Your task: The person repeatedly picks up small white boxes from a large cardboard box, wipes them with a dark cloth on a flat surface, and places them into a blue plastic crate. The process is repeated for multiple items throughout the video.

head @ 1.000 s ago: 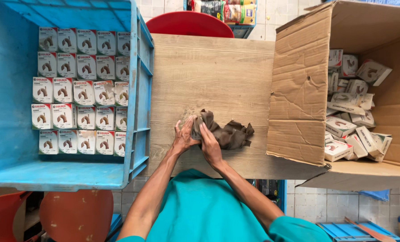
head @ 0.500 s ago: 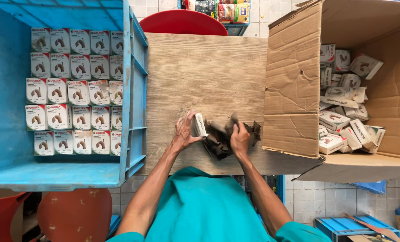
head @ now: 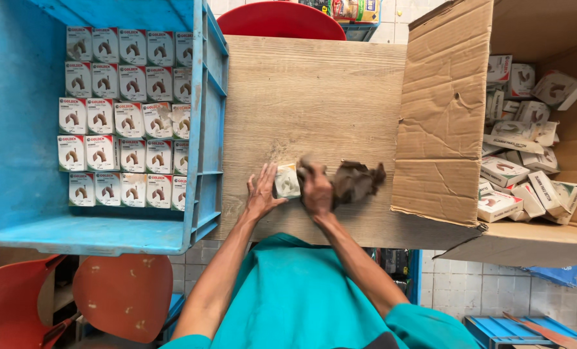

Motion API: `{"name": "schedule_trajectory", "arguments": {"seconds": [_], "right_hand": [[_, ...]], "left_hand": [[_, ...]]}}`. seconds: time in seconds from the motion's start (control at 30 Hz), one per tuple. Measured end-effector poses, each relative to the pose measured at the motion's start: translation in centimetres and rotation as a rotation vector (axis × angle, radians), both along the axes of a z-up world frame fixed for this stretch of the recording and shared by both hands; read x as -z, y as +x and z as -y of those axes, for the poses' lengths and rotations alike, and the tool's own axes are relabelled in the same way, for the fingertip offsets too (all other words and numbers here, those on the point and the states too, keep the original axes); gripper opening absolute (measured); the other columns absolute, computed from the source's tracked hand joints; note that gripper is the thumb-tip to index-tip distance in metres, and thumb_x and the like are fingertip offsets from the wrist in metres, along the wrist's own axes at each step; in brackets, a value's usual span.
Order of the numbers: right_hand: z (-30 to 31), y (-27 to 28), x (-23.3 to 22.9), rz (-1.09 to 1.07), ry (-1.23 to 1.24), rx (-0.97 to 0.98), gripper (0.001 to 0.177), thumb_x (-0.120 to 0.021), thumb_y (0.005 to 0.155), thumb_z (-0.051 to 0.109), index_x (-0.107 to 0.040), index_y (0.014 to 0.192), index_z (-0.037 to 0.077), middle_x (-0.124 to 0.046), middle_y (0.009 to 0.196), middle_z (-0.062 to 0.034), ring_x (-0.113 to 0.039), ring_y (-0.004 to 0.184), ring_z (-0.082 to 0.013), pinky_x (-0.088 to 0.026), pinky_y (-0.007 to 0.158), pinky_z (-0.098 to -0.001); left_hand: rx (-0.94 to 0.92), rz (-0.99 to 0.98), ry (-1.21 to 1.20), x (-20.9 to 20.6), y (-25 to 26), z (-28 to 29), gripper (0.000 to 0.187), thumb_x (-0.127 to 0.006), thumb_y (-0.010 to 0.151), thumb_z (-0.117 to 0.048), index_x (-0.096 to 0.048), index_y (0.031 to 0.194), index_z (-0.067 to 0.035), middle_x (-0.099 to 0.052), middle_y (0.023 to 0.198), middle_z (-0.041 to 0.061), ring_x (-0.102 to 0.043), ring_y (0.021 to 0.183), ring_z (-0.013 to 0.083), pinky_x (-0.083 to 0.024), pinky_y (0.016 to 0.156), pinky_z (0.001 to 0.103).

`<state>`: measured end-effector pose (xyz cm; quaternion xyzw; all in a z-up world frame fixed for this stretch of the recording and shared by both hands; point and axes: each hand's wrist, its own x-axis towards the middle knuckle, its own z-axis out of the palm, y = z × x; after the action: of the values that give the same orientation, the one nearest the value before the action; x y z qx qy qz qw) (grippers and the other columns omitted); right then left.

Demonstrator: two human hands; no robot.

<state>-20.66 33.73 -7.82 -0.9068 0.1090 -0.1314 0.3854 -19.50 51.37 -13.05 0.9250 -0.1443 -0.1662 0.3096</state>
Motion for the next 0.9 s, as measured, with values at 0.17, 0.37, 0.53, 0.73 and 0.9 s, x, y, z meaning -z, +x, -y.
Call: {"name": "schedule_trajectory", "arguments": {"seconds": [0.17,0.37,0.53,0.73,0.9], "right_hand": [[-1.0,-2.8,3.5,0.238,-0.318,-0.542,0.033,-0.063,0.093,0.017,-0.063,0.123,0.003,-0.061,0.131,-0.0177,-0.057,0.125,-0.0314,-0.047,0.106,-0.0385],[-1.4,-3.0,3.9,0.197,-0.454,-0.577,0.042,-0.055,0.098,0.021,-0.055,0.136,0.002,-0.047,0.147,-0.0183,-0.048,0.132,-0.0333,-0.045,0.105,-0.0407],[0.4,-3.0,3.1,0.242,-0.598,-0.680,0.046,-0.053,0.100,0.028,-0.051,0.139,0.005,-0.046,0.150,-0.0152,-0.047,0.136,-0.0289,-0.041,0.109,-0.0390],[-0.3,-1.2,2.7,0.301,-0.456,-0.662,0.035,-0.054,0.100,0.012,-0.057,0.129,-0.008,-0.055,0.138,-0.0244,-0.052,0.130,-0.0349,-0.041,0.111,-0.0399],[0.2,-3.9,3.3,0.204,-0.419,-0.677,0.030,-0.058,0.097,0.019,-0.065,0.123,0.006,-0.064,0.128,-0.0098,-0.058,0.123,-0.0278,-0.046,0.105,-0.0356]], "left_hand": [[0.033,0.057,0.092,0.9,0.1,-0.1,0.106,-0.081,0.068,-0.031,-0.026,0.156,-0.014,-0.029,0.161,0.008,-0.023,0.150,0.0269,-0.020,0.113,0.063],[0.039,0.054,0.100,2.0,-0.1,-0.4,0.114,-0.086,0.065,-0.032,-0.022,0.158,-0.015,-0.028,0.162,0.006,-0.024,0.150,0.0245,-0.021,0.113,0.060],[0.045,0.089,0.132,1.5,0.2,-0.6,0.112,-0.085,0.061,-0.043,-0.031,0.154,-0.013,-0.030,0.161,0.006,-0.024,0.150,0.0240,-0.023,0.113,0.061],[0.030,0.100,0.123,0.9,0.6,0.3,0.109,-0.083,0.066,-0.040,-0.027,0.156,-0.017,-0.033,0.160,0.003,-0.028,0.148,0.0207,-0.025,0.113,0.059],[0.060,0.104,0.165,0.0,0.3,0.1,0.105,-0.083,0.067,-0.037,-0.030,0.154,-0.012,-0.034,0.159,0.008,-0.028,0.148,0.0243,-0.024,0.113,0.062]]}}
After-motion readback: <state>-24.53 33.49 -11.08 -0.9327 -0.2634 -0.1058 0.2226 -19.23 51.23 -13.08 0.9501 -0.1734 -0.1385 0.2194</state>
